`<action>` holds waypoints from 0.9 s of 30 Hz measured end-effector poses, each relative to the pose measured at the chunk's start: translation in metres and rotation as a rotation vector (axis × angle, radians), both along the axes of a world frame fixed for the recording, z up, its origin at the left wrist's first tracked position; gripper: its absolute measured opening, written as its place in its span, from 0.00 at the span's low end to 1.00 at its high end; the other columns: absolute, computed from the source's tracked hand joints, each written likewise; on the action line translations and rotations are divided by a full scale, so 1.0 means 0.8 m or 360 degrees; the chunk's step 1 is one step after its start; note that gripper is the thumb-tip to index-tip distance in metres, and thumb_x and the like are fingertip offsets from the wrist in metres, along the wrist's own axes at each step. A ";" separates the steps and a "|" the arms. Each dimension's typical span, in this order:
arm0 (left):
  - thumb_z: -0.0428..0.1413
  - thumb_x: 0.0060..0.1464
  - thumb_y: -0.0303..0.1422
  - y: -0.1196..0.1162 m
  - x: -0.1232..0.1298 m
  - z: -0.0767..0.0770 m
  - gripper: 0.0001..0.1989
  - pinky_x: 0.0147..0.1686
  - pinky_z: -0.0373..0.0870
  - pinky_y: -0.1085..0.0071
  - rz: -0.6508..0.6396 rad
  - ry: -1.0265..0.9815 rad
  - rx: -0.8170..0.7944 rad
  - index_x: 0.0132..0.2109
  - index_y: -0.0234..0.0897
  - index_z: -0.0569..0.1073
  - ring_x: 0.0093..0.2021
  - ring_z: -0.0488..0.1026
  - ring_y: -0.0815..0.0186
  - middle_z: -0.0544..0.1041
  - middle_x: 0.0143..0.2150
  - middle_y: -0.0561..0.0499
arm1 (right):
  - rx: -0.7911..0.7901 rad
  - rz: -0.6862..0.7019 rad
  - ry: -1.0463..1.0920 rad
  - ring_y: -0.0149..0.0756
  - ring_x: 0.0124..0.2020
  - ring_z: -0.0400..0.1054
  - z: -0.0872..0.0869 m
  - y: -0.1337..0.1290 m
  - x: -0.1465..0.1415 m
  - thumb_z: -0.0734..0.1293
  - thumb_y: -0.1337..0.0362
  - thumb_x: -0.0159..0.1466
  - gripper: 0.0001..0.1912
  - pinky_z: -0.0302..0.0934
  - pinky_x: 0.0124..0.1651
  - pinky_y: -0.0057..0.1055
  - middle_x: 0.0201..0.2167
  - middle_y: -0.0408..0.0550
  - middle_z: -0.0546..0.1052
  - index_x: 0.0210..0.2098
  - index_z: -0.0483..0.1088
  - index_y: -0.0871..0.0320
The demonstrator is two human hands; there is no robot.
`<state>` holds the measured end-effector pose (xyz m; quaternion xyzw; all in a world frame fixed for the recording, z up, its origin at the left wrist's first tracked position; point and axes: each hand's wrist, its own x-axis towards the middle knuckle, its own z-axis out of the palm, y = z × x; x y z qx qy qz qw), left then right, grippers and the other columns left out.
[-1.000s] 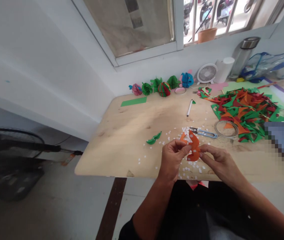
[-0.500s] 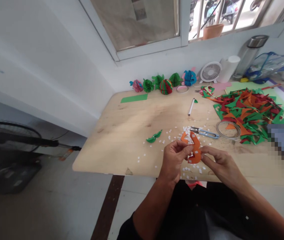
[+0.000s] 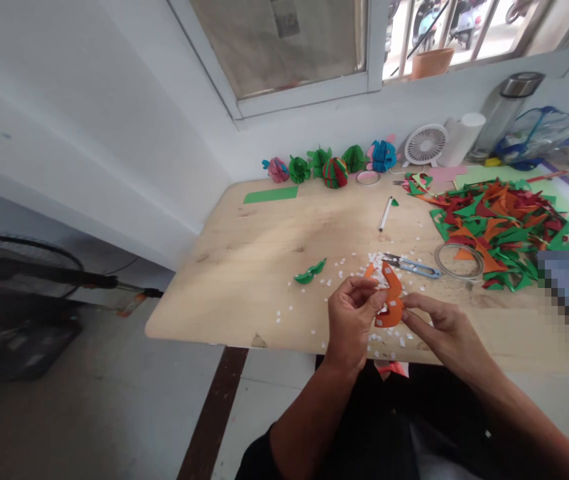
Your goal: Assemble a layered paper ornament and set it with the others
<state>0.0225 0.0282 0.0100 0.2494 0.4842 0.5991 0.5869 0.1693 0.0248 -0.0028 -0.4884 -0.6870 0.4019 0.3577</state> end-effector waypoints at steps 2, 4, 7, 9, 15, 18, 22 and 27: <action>0.66 0.39 0.29 -0.003 0.000 -0.001 0.09 0.28 0.70 0.77 0.0002 0.0054 0.0034 0.31 0.33 0.76 0.26 0.73 0.71 0.78 0.26 0.53 | -0.0074 -0.0005 0.0024 0.43 0.40 0.75 0.000 -0.003 0.002 0.64 0.56 0.63 0.12 0.67 0.43 0.34 0.38 0.47 0.81 0.38 0.78 0.54; 0.66 0.41 0.30 -0.007 -0.001 -0.003 0.08 0.29 0.72 0.77 -0.0015 0.0129 0.0076 0.31 0.34 0.77 0.28 0.74 0.70 0.78 0.28 0.51 | -0.0142 -0.0076 0.0072 0.45 0.44 0.74 0.000 -0.004 0.003 0.64 0.54 0.63 0.14 0.67 0.47 0.37 0.41 0.49 0.81 0.40 0.78 0.55; 0.64 0.44 0.32 -0.011 -0.002 -0.007 0.08 0.29 0.73 0.75 -0.0060 0.0270 0.0138 0.34 0.34 0.79 0.30 0.76 0.68 0.79 0.31 0.49 | -0.0162 -0.0270 0.0145 0.47 0.47 0.73 0.001 -0.004 0.004 0.65 0.51 0.62 0.17 0.64 0.52 0.41 0.43 0.51 0.81 0.43 0.77 0.55; 0.63 0.46 0.33 -0.014 -0.002 -0.010 0.10 0.30 0.74 0.73 -0.0100 0.0359 0.0179 0.38 0.35 0.79 0.31 0.76 0.67 0.80 0.32 0.49 | -0.0154 -0.0312 0.0178 0.47 0.48 0.73 0.004 -0.002 0.003 0.66 0.51 0.62 0.18 0.64 0.53 0.42 0.44 0.50 0.81 0.43 0.77 0.55; 0.62 0.47 0.33 -0.023 0.003 -0.008 0.16 0.31 0.75 0.73 -0.0200 0.0359 0.0191 0.46 0.37 0.79 0.30 0.75 0.67 0.78 0.30 0.51 | -0.0169 -0.0358 0.0312 0.44 0.41 0.75 0.012 0.000 -0.001 0.67 0.52 0.61 0.15 0.67 0.47 0.38 0.38 0.47 0.82 0.38 0.79 0.54; 0.62 0.49 0.33 -0.026 0.003 -0.005 0.17 0.31 0.75 0.74 -0.0247 0.0400 0.0188 0.47 0.38 0.79 0.28 0.74 0.69 0.78 0.30 0.51 | -0.0185 -0.0383 0.0348 0.42 0.38 0.74 0.013 -0.001 -0.001 0.69 0.53 0.60 0.13 0.68 0.44 0.37 0.34 0.47 0.82 0.36 0.79 0.54; 0.61 0.50 0.32 -0.030 0.001 -0.004 0.16 0.31 0.75 0.74 -0.0277 0.0451 0.0197 0.48 0.38 0.79 0.29 0.74 0.69 0.79 0.31 0.51 | -0.0209 -0.0385 0.0406 0.40 0.34 0.73 0.015 -0.002 -0.006 0.69 0.53 0.59 0.12 0.68 0.39 0.33 0.30 0.46 0.81 0.33 0.79 0.55; 0.61 0.50 0.32 -0.033 0.000 -0.005 0.14 0.33 0.76 0.71 -0.0262 0.0430 0.0209 0.45 0.39 0.80 0.31 0.75 0.67 0.80 0.35 0.49 | -0.0165 -0.0396 0.0406 0.42 0.33 0.74 0.018 -0.003 -0.009 0.70 0.51 0.58 0.13 0.69 0.35 0.34 0.28 0.46 0.81 0.31 0.79 0.54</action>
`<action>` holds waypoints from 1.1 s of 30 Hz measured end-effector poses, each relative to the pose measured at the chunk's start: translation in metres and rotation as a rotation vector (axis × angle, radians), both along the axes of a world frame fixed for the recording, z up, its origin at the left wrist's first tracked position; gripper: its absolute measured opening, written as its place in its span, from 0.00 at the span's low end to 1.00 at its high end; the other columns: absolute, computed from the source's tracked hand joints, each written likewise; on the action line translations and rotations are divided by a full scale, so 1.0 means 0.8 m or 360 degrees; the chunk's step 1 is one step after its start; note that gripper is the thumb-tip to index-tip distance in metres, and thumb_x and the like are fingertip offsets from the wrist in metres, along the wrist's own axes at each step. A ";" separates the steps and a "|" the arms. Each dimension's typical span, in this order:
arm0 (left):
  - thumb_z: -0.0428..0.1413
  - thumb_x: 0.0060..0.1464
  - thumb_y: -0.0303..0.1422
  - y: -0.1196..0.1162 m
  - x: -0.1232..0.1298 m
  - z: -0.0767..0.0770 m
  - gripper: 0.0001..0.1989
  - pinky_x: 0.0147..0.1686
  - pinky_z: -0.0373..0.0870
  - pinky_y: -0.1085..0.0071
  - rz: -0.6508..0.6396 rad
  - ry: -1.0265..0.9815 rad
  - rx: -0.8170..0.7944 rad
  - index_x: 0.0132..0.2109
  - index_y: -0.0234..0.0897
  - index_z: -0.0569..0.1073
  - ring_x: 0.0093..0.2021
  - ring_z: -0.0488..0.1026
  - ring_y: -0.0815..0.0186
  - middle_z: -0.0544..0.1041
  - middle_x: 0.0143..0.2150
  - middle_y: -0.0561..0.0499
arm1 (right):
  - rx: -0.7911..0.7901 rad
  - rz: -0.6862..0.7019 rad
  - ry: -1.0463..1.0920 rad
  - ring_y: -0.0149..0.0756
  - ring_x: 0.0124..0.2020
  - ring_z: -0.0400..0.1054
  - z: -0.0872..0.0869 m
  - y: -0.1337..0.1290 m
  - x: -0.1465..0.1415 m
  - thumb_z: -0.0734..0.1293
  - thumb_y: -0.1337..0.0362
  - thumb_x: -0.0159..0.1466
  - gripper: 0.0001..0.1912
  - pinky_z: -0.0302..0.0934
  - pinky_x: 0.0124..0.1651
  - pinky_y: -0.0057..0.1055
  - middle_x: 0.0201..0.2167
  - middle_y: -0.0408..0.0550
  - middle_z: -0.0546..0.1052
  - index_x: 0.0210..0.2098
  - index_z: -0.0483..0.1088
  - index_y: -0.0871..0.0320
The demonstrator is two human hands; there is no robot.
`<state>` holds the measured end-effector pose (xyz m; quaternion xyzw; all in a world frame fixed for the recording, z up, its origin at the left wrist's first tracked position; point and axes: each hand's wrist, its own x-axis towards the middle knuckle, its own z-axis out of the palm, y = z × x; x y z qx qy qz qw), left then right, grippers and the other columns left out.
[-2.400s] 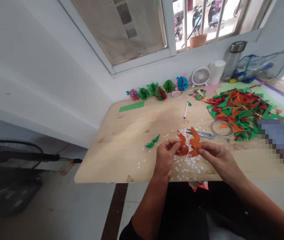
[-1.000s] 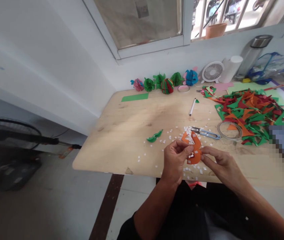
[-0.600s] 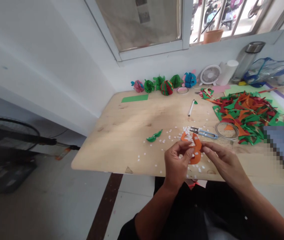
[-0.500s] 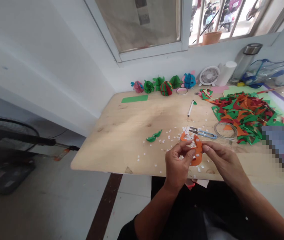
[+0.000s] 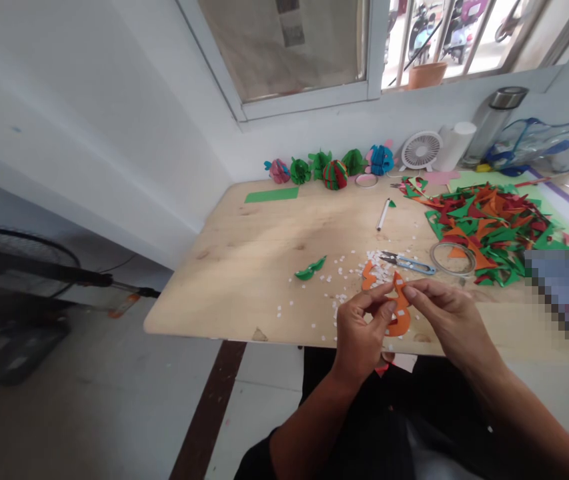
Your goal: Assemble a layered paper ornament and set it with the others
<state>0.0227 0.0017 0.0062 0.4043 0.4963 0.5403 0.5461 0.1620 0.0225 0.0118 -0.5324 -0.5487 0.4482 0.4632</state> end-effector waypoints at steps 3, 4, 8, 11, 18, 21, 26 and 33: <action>0.62 0.49 0.31 -0.002 0.001 0.000 0.13 0.33 0.76 0.70 0.0009 -0.0027 -0.0001 0.43 0.38 0.81 0.30 0.75 0.67 0.80 0.34 0.48 | 0.0022 -0.0023 -0.0022 0.45 0.33 0.75 0.000 -0.003 0.001 0.70 0.51 0.58 0.12 0.70 0.32 0.36 0.26 0.45 0.81 0.31 0.79 0.52; 0.62 0.48 0.31 -0.003 0.001 -0.001 0.13 0.33 0.76 0.71 0.0010 -0.0046 -0.0006 0.43 0.38 0.81 0.29 0.75 0.67 0.80 0.33 0.49 | 0.0028 -0.0034 -0.0026 0.45 0.32 0.75 0.000 -0.004 0.001 0.69 0.51 0.58 0.12 0.70 0.32 0.36 0.26 0.45 0.81 0.31 0.78 0.52; 0.65 0.45 0.33 -0.008 0.000 -0.001 0.15 0.33 0.74 0.73 0.0041 -0.0210 -0.0067 0.43 0.37 0.80 0.29 0.75 0.68 0.79 0.31 0.50 | 0.0061 -0.0072 -0.0038 0.45 0.32 0.76 -0.002 -0.009 0.001 0.68 0.51 0.59 0.12 0.70 0.30 0.36 0.24 0.45 0.80 0.30 0.78 0.51; 0.67 0.41 0.34 -0.010 -0.001 0.001 0.16 0.32 0.72 0.73 0.0052 -0.0351 -0.0194 0.40 0.35 0.80 0.30 0.75 0.68 0.80 0.31 0.49 | 0.0077 -0.0111 -0.0039 0.47 0.33 0.76 -0.003 -0.010 -0.001 0.69 0.52 0.59 0.12 0.70 0.30 0.37 0.24 0.46 0.80 0.30 0.78 0.52; 0.66 0.41 0.35 -0.002 0.000 0.007 0.09 0.26 0.69 0.75 0.0126 -0.0380 -0.0323 0.27 0.32 0.79 0.23 0.72 0.69 0.77 0.22 0.51 | 0.0103 -0.0139 -0.0092 0.47 0.34 0.76 -0.004 -0.008 -0.005 0.70 0.52 0.57 0.10 0.71 0.35 0.40 0.29 0.46 0.82 0.31 0.79 0.52; 0.66 0.40 0.36 -0.004 -0.001 0.004 0.10 0.29 0.71 0.73 0.0139 -0.0334 -0.0272 0.26 0.33 0.78 0.25 0.73 0.68 0.77 0.23 0.51 | 0.0106 -0.0113 -0.0101 0.45 0.33 0.75 -0.007 -0.010 -0.005 0.70 0.53 0.58 0.11 0.70 0.35 0.39 0.30 0.46 0.82 0.31 0.79 0.53; 0.65 0.43 0.38 -0.003 -0.007 0.007 0.13 0.31 0.71 0.73 0.0113 -0.0295 -0.0189 0.36 0.34 0.81 0.29 0.75 0.67 0.80 0.30 0.48 | 0.0125 -0.0068 -0.0122 0.42 0.35 0.75 -0.006 -0.014 -0.003 0.69 0.54 0.59 0.11 0.68 0.40 0.36 0.32 0.46 0.82 0.31 0.78 0.54; 0.64 0.45 0.35 0.010 -0.008 0.016 0.08 0.33 0.68 0.73 0.0052 -0.0076 -0.0053 0.30 0.34 0.80 0.28 0.73 0.68 0.79 0.28 0.49 | 0.0205 0.0044 -0.0299 0.41 0.33 0.74 0.005 -0.017 -0.009 0.67 0.54 0.60 0.13 0.66 0.38 0.33 0.28 0.46 0.80 0.29 0.77 0.56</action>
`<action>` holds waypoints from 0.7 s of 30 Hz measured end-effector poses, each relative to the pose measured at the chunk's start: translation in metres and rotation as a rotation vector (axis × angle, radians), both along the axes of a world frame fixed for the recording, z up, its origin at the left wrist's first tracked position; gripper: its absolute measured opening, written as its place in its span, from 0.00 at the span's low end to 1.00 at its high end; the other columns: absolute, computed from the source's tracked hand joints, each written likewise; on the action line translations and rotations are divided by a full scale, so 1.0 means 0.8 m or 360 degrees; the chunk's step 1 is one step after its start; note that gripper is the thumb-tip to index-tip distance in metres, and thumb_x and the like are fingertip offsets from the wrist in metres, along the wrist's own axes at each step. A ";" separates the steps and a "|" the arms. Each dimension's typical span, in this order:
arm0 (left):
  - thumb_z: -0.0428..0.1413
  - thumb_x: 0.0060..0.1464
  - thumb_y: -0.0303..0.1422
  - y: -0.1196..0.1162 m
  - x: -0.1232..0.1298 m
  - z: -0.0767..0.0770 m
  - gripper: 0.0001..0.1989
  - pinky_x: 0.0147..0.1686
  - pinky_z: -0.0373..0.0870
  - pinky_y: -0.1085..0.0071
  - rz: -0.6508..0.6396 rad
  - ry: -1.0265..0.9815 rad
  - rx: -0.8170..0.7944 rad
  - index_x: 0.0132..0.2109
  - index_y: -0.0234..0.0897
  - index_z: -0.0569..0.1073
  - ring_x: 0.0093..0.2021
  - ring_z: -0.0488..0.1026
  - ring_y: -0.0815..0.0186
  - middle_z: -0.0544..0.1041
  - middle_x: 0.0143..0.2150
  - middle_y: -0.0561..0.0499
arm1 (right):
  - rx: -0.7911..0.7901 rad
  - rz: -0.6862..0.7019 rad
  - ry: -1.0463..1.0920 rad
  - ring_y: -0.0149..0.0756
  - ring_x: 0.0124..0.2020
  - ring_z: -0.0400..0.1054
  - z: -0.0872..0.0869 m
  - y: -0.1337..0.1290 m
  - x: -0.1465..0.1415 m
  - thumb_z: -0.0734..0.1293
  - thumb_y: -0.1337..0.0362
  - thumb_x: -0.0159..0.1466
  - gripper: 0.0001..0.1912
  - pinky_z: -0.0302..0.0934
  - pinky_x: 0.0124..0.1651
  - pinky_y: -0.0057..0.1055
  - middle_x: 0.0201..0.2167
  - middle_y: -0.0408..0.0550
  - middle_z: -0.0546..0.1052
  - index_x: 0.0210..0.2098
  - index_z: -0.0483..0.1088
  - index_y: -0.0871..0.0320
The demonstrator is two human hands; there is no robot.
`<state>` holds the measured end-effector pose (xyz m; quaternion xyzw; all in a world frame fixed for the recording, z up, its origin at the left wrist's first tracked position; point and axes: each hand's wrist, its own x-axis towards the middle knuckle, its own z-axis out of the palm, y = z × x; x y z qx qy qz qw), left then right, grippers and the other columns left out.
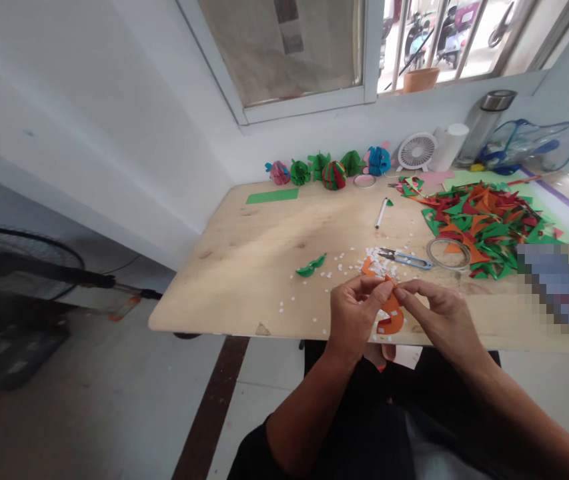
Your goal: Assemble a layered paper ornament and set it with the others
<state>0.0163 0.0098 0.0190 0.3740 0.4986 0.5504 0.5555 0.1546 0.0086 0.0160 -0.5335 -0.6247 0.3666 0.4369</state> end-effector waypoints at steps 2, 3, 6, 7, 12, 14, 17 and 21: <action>0.64 0.44 0.35 0.001 0.002 0.000 0.07 0.32 0.67 0.73 0.0040 -0.0023 -0.0005 0.27 0.34 0.78 0.27 0.71 0.69 0.78 0.25 0.51 | -0.0013 0.0027 -0.0037 0.40 0.31 0.74 0.003 -0.001 -0.001 0.67 0.54 0.61 0.13 0.66 0.36 0.32 0.27 0.45 0.80 0.28 0.77 0.55; 0.63 0.44 0.35 0.001 0.003 0.000 0.08 0.32 0.67 0.73 0.0056 -0.0059 -0.0006 0.25 0.34 0.77 0.26 0.71 0.69 0.77 0.24 0.51 | -0.0024 0.0041 -0.0052 0.39 0.30 0.74 0.004 -0.001 -0.001 0.67 0.53 0.61 0.13 0.66 0.36 0.32 0.27 0.44 0.80 0.28 0.77 0.55; 0.63 0.44 0.36 -0.002 0.004 0.000 0.09 0.33 0.68 0.73 0.0060 -0.0188 -0.0002 0.23 0.34 0.76 0.26 0.70 0.70 0.75 0.22 0.53 | -0.0060 0.0057 -0.0052 0.39 0.29 0.73 0.004 -0.002 0.001 0.67 0.53 0.61 0.14 0.65 0.35 0.31 0.26 0.43 0.79 0.28 0.77 0.55; 0.63 0.45 0.36 -0.003 0.003 0.000 0.10 0.34 0.68 0.73 0.0045 -0.0201 0.0004 0.23 0.34 0.76 0.26 0.69 0.70 0.74 0.22 0.53 | -0.0074 0.0063 -0.0038 0.39 0.29 0.73 0.003 -0.002 0.001 0.67 0.53 0.60 0.14 0.64 0.35 0.31 0.26 0.44 0.79 0.27 0.77 0.55; 0.63 0.45 0.37 -0.005 -0.002 0.001 0.10 0.33 0.66 0.74 -0.0010 -0.0164 0.0014 0.25 0.34 0.77 0.25 0.68 0.72 0.73 0.22 0.53 | -0.0148 0.0071 -0.0015 0.37 0.28 0.70 0.000 -0.003 0.003 0.67 0.53 0.60 0.15 0.61 0.33 0.30 0.24 0.44 0.77 0.26 0.76 0.57; 0.64 0.43 0.35 -0.002 -0.002 0.000 0.08 0.32 0.66 0.74 -0.0004 -0.0172 -0.0002 0.25 0.34 0.77 0.25 0.67 0.72 0.73 0.22 0.54 | -0.0170 0.0074 -0.0032 0.36 0.26 0.69 0.000 -0.003 0.002 0.66 0.53 0.60 0.16 0.60 0.32 0.30 0.22 0.43 0.76 0.25 0.75 0.57; 0.62 0.45 0.32 0.002 -0.001 -0.005 0.07 0.33 0.65 0.75 0.0012 -0.0215 -0.0006 0.24 0.34 0.75 0.25 0.66 0.73 0.72 0.21 0.55 | -0.0194 0.0089 -0.0003 0.35 0.26 0.68 -0.002 -0.001 0.001 0.67 0.52 0.60 0.16 0.60 0.32 0.30 0.22 0.43 0.76 0.25 0.75 0.57; 0.61 0.48 0.35 0.003 0.000 -0.013 0.08 0.32 0.65 0.76 -0.0049 -0.0257 -0.0033 0.27 0.34 0.77 0.26 0.68 0.72 0.74 0.23 0.53 | -0.0259 0.0079 0.0179 0.35 0.25 0.68 -0.011 0.004 0.001 0.68 0.52 0.59 0.15 0.61 0.31 0.30 0.22 0.43 0.76 0.24 0.74 0.57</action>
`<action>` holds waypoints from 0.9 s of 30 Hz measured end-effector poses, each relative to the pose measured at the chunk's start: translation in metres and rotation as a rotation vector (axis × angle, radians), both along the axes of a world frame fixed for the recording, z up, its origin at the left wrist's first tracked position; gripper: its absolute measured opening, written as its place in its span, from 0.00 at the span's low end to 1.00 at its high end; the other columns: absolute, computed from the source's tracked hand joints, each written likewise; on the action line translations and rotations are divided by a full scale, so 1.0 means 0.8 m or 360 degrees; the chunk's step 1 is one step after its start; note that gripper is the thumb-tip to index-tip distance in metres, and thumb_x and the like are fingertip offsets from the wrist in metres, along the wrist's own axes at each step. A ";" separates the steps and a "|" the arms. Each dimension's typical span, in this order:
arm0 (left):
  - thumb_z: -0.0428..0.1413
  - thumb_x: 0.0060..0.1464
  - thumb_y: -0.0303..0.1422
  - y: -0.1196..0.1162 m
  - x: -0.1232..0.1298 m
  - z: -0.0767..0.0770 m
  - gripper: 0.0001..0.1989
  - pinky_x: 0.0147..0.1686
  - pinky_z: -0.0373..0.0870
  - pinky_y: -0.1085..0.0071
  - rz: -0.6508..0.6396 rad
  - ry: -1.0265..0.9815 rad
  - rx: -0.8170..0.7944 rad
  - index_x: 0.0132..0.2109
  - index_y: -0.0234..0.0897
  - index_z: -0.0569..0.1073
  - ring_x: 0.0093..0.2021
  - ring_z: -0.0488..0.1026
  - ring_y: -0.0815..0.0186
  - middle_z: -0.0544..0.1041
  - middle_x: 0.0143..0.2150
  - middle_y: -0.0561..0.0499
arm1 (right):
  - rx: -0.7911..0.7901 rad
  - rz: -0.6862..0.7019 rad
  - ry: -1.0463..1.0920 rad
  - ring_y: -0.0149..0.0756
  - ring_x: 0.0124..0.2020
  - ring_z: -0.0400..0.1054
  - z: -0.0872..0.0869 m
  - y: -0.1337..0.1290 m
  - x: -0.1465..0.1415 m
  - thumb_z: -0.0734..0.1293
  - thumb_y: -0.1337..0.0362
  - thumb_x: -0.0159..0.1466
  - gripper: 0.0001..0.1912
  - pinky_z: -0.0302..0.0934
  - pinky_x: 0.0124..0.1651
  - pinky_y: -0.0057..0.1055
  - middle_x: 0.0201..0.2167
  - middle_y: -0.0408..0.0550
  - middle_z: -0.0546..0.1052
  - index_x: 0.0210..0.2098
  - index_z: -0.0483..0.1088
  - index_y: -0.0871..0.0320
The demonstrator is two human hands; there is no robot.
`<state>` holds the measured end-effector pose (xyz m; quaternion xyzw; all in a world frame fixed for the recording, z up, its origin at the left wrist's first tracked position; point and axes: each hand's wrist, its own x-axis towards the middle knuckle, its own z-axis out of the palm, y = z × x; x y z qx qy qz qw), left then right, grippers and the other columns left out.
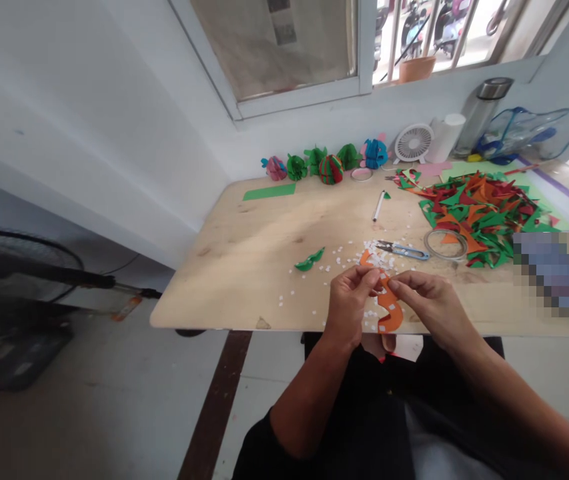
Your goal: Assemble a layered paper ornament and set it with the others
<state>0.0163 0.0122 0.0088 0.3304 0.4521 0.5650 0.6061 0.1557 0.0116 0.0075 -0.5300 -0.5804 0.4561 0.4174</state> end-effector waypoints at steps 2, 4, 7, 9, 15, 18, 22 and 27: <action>0.62 0.47 0.37 -0.004 0.000 -0.004 0.10 0.32 0.65 0.76 -0.0025 0.0026 -0.0049 0.30 0.34 0.78 0.27 0.70 0.72 0.76 0.26 0.52 | -0.0026 -0.0065 0.0072 0.36 0.25 0.69 -0.006 0.003 0.001 0.68 0.52 0.59 0.15 0.62 0.30 0.30 0.22 0.44 0.76 0.25 0.75 0.57; 0.63 0.45 0.37 -0.009 0.000 -0.007 0.10 0.31 0.66 0.75 -0.0044 0.0050 -0.0114 0.29 0.33 0.78 0.26 0.70 0.71 0.76 0.25 0.51 | -0.0002 -0.0140 0.0088 0.37 0.27 0.70 -0.010 0.006 0.002 0.68 0.53 0.59 0.13 0.63 0.32 0.31 0.24 0.44 0.77 0.27 0.75 0.57; 0.64 0.43 0.35 -0.016 0.002 -0.009 0.09 0.30 0.68 0.74 -0.0062 0.0040 -0.0162 0.26 0.32 0.77 0.23 0.70 0.71 0.74 0.20 0.53 | 0.0049 -0.0184 0.0091 0.38 0.30 0.71 -0.011 0.009 0.003 0.69 0.55 0.59 0.12 0.63 0.36 0.32 0.25 0.44 0.78 0.28 0.76 0.57; 0.65 0.42 0.34 -0.017 0.004 -0.009 0.08 0.30 0.68 0.74 -0.0015 0.0014 -0.0151 0.26 0.32 0.77 0.23 0.71 0.71 0.74 0.20 0.53 | 0.0045 -0.0177 0.0138 0.38 0.31 0.71 -0.010 0.008 0.003 0.69 0.54 0.59 0.12 0.63 0.36 0.32 0.26 0.45 0.78 0.28 0.76 0.57; 0.63 0.45 0.33 -0.015 0.007 -0.014 0.06 0.32 0.70 0.74 0.0239 0.0027 -0.0062 0.27 0.33 0.77 0.26 0.73 0.70 0.77 0.24 0.53 | -0.0066 -0.0018 0.0124 0.39 0.30 0.72 -0.006 -0.005 -0.001 0.67 0.52 0.59 0.13 0.65 0.34 0.32 0.26 0.45 0.79 0.31 0.75 0.56; 0.63 0.46 0.33 -0.013 0.008 -0.022 0.07 0.32 0.71 0.73 0.0261 0.0138 0.0017 0.29 0.34 0.77 0.27 0.74 0.69 0.78 0.26 0.52 | 0.0034 -0.0036 -0.0144 0.39 0.28 0.72 -0.004 -0.008 -0.005 0.66 0.54 0.59 0.12 0.64 0.33 0.32 0.25 0.44 0.78 0.29 0.74 0.56; 0.62 0.47 0.34 -0.011 0.008 -0.024 0.07 0.33 0.70 0.73 0.0206 0.0127 0.0016 0.32 0.34 0.78 0.29 0.75 0.69 0.79 0.27 0.52 | 0.0084 -0.0069 -0.0186 0.39 0.27 0.72 0.000 -0.004 -0.006 0.66 0.54 0.59 0.13 0.64 0.33 0.33 0.22 0.44 0.77 0.25 0.73 0.55; 0.63 0.44 0.32 -0.009 0.006 -0.016 0.06 0.31 0.69 0.74 0.0146 0.0051 -0.0085 0.29 0.33 0.78 0.26 0.73 0.70 0.77 0.24 0.53 | -0.0106 0.0048 0.0043 0.39 0.23 0.71 -0.001 -0.003 -0.005 0.66 0.52 0.60 0.14 0.62 0.27 0.32 0.18 0.44 0.76 0.25 0.72 0.55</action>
